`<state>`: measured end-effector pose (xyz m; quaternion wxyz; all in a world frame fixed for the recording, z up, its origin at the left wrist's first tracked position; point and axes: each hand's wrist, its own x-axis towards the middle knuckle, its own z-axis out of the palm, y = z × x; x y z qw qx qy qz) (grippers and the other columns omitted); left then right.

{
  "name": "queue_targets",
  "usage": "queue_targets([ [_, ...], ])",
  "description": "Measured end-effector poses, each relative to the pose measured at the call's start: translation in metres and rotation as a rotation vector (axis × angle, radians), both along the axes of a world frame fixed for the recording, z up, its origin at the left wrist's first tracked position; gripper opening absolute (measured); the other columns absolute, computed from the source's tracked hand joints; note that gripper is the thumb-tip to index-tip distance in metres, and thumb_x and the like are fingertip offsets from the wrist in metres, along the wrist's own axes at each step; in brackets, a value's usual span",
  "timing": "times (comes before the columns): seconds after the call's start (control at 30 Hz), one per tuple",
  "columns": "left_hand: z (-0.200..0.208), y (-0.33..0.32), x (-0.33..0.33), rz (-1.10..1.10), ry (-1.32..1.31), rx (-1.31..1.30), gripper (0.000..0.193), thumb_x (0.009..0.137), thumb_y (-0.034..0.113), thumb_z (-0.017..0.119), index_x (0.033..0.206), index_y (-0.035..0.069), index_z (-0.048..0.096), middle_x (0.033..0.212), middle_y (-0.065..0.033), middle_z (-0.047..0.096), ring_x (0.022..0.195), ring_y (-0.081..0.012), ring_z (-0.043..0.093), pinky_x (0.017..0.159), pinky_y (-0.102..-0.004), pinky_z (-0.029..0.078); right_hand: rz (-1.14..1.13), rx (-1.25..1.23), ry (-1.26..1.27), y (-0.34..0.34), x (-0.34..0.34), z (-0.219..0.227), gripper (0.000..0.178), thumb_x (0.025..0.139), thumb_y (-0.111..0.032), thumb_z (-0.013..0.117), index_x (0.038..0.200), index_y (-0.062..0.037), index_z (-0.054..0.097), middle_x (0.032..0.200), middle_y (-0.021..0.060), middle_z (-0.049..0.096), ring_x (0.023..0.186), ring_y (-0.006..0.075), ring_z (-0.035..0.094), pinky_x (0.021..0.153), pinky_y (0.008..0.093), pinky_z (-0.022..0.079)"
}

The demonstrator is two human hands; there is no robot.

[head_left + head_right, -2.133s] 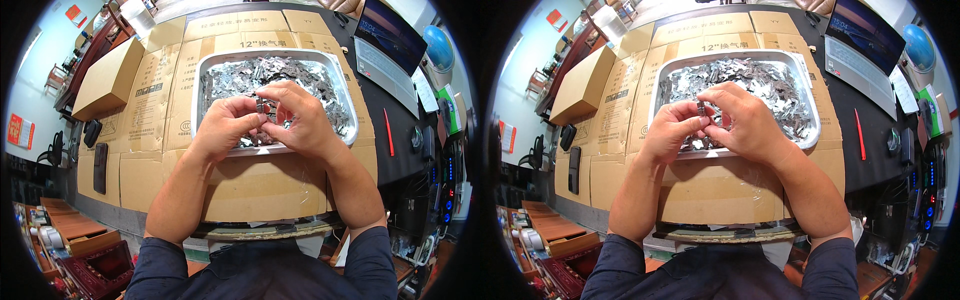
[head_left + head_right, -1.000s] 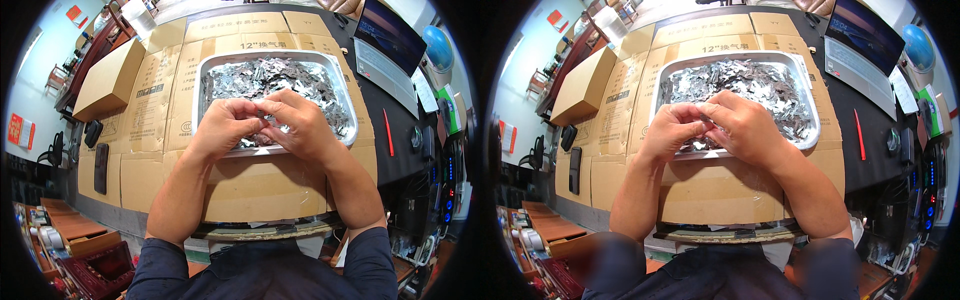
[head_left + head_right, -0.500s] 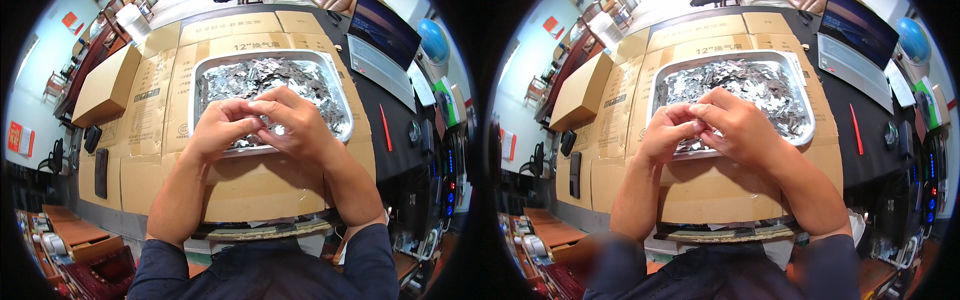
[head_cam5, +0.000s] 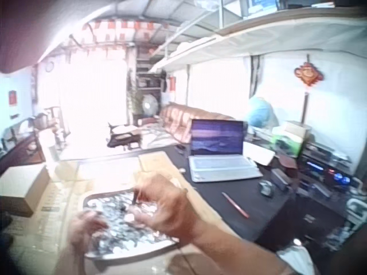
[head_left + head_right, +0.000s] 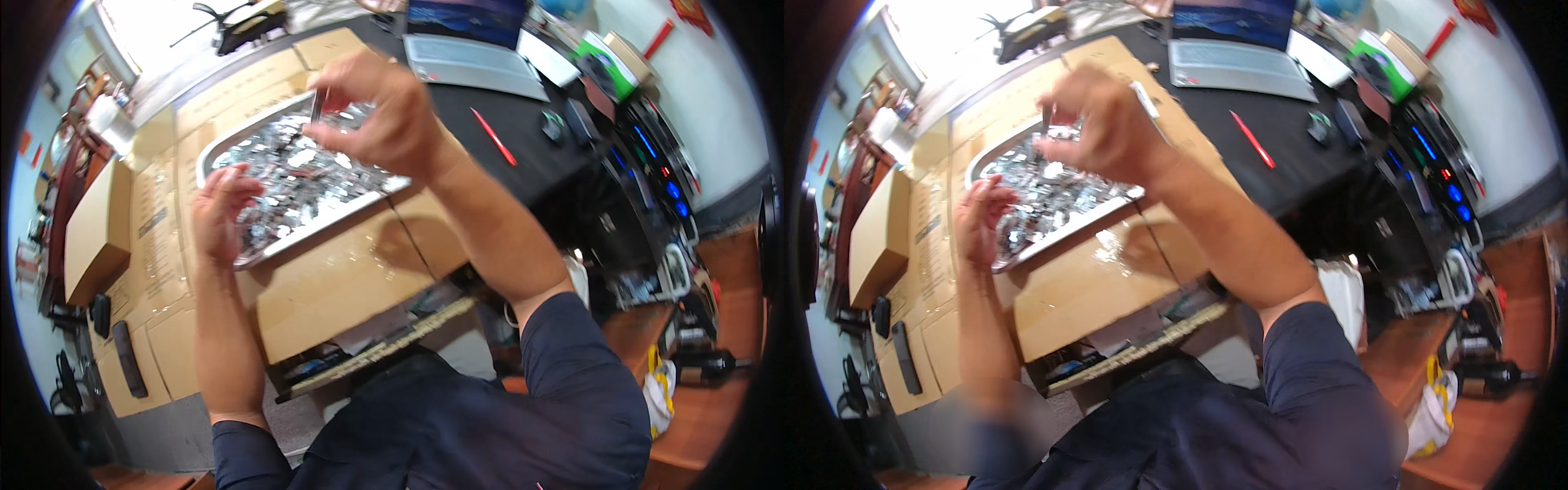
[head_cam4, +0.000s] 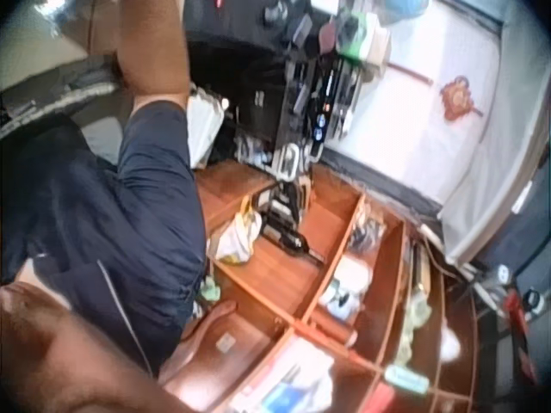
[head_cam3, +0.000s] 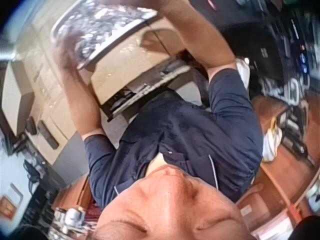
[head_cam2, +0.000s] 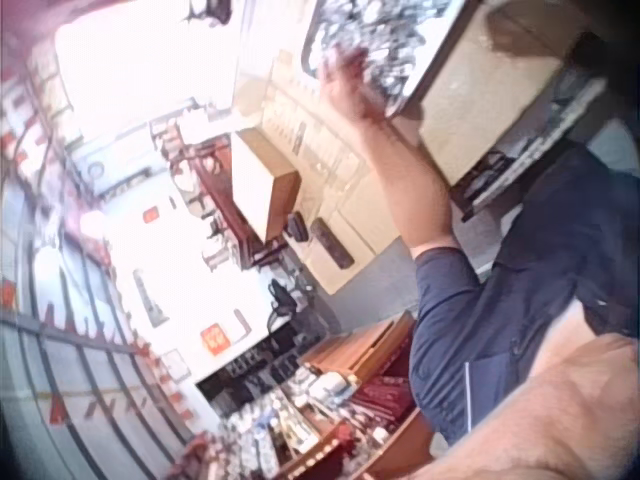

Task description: The person repeatedly picks up small metallic pieces from a tray, separates them by hand, and places them back into the tray. The hands work continuously over the tray, handling the pieces one at a time.

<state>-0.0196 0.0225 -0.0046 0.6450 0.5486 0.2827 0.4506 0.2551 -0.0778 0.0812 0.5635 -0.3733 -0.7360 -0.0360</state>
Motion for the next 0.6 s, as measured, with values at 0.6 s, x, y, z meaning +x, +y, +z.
queue_targets([
  [0.6,-0.019,0.001,0.004,0.418,0.445,0.526,0.021,0.104,0.018,0.063,0.112,0.000,0.071,0.091,-0.0050,0.070,0.083,-0.0115,0.065,0.076,-0.0261,0.049,-1.366,-0.830,0.543,-0.445,0.265,-0.361,0.035,0.072,-0.011,0.087,0.101,0.0028,0.073,0.096,0.0130,0.070,0.072,0.0194,0.070,0.071,0.0310,0.058],
])
